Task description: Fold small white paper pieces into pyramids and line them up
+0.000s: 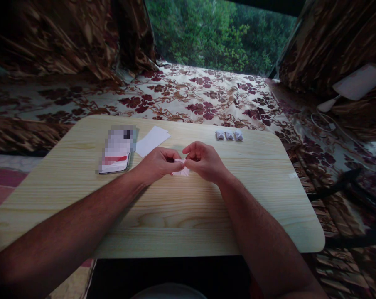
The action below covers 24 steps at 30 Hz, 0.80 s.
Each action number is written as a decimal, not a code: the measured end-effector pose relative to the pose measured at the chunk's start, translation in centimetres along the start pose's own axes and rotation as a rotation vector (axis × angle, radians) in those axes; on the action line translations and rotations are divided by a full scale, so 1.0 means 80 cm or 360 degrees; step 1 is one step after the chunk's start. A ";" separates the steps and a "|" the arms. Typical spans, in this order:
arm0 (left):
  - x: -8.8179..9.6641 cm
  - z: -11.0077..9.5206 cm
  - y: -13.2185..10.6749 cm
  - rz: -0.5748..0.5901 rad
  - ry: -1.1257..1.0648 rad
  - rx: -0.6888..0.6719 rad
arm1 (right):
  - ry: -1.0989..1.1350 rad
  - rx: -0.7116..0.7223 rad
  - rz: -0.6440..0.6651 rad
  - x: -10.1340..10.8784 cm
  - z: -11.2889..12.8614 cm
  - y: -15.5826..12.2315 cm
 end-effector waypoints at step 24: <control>-0.004 -0.003 0.001 0.0049 -0.0100 -0.0078 | 0.0190 -0.0023 -0.0055 -0.002 0.001 0.000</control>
Point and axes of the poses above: each hand's wrist, its own y-axis towards the middle knuckle, its own x-axis out of the back of the hand, z = x × y, the point moved 10 cm from there along y, towards the middle knuckle, and after that the axes turned 15 degrees about y, right-handed, at the moved point
